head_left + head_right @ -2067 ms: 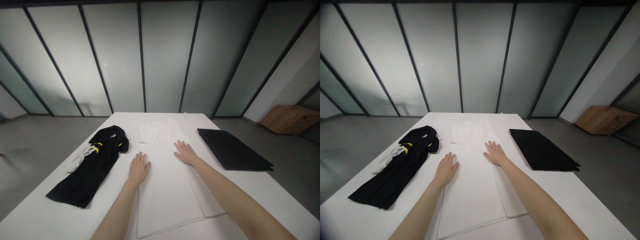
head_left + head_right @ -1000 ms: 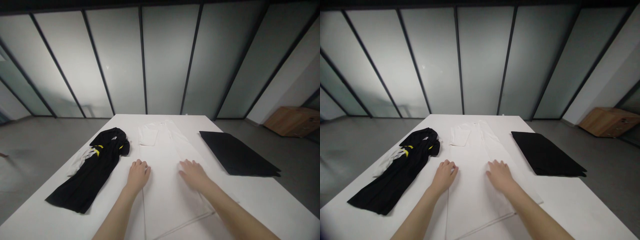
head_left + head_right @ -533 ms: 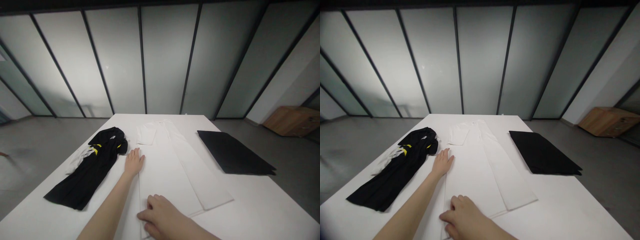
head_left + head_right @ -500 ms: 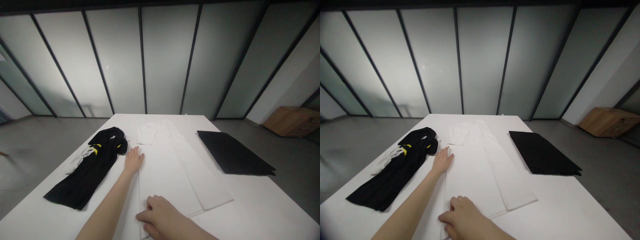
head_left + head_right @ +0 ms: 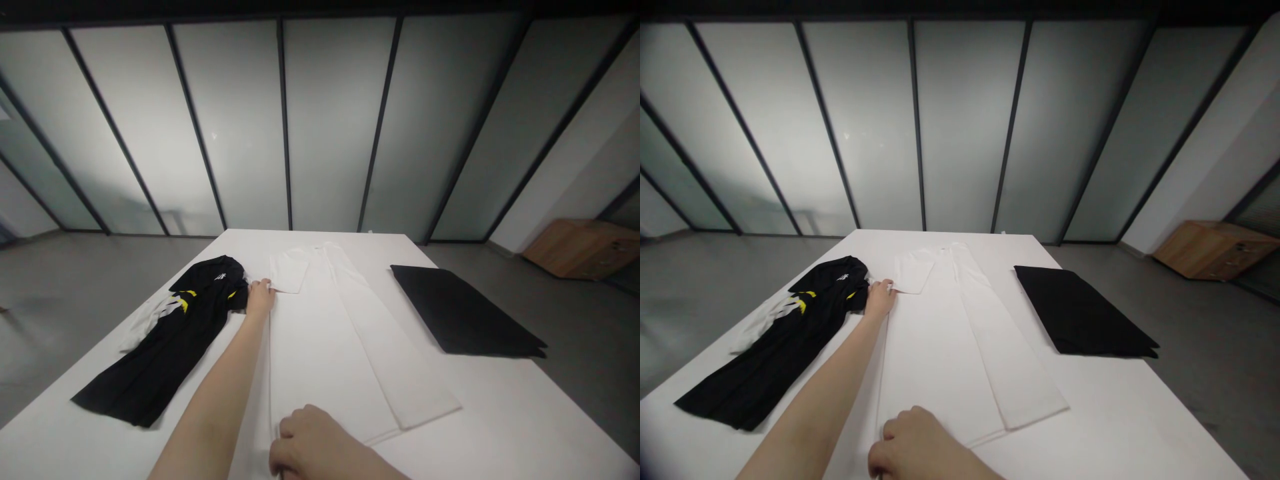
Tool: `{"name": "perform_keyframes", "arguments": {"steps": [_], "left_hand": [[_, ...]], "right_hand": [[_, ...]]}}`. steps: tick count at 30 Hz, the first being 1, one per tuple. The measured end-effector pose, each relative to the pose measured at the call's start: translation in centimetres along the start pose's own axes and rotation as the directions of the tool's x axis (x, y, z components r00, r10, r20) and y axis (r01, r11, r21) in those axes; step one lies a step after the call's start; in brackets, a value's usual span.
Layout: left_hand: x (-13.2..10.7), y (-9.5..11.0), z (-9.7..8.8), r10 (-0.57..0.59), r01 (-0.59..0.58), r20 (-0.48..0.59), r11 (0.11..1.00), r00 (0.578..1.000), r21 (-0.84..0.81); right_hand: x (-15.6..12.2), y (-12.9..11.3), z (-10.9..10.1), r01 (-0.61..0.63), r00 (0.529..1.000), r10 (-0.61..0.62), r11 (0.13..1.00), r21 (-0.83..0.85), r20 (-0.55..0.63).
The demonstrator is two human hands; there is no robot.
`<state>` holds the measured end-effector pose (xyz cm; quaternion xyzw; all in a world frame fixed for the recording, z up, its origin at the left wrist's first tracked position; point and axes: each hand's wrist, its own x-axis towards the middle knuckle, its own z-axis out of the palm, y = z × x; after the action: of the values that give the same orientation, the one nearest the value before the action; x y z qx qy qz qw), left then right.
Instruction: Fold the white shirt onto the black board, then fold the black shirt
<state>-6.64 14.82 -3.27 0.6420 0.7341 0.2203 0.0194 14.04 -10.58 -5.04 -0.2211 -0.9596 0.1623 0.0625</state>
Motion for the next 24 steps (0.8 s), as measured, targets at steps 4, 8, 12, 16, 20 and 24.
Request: {"name": "perform_keyframes", "arguments": {"steps": [4,8,12,16,20,24], "left_hand": [[0.1,-0.1,0.1,0.031,-0.031,0.013,1.0,0.999,0.001],[-0.1,-0.1,0.0,0.032,-0.032,0.02,0.999,0.999,-0.012],[-0.2,-0.4,-0.2,0.042,-0.04,0.045,0.998,0.998,-0.055],[0.0,-0.8,-0.5,0.052,-0.042,0.092,0.993,0.994,-0.109],[0.0,-0.6,-0.6,-0.012,0.027,0.14,0.994,0.99,-0.106],[0.0,-0.1,-0.3,-0.136,0.146,0.161,0.988,0.977,-0.05]], "right_hand": [[0.0,-0.1,-0.3,0.047,0.999,-0.047,0.999,-0.005,-0.021],[-0.4,0.0,-0.8,0.087,0.996,-0.085,0.994,0.063,-0.03],[-0.7,-0.2,-1.9,0.089,0.996,-0.09,0.98,0.176,0.0],[-0.6,-0.8,-3.1,0.085,0.995,-0.097,0.962,0.261,0.032],[0.0,-1.1,-3.4,-0.056,0.988,0.012,0.957,0.284,0.153],[0.2,-0.8,-2.6,-0.167,0.97,0.102,0.94,0.299,0.221]]}}
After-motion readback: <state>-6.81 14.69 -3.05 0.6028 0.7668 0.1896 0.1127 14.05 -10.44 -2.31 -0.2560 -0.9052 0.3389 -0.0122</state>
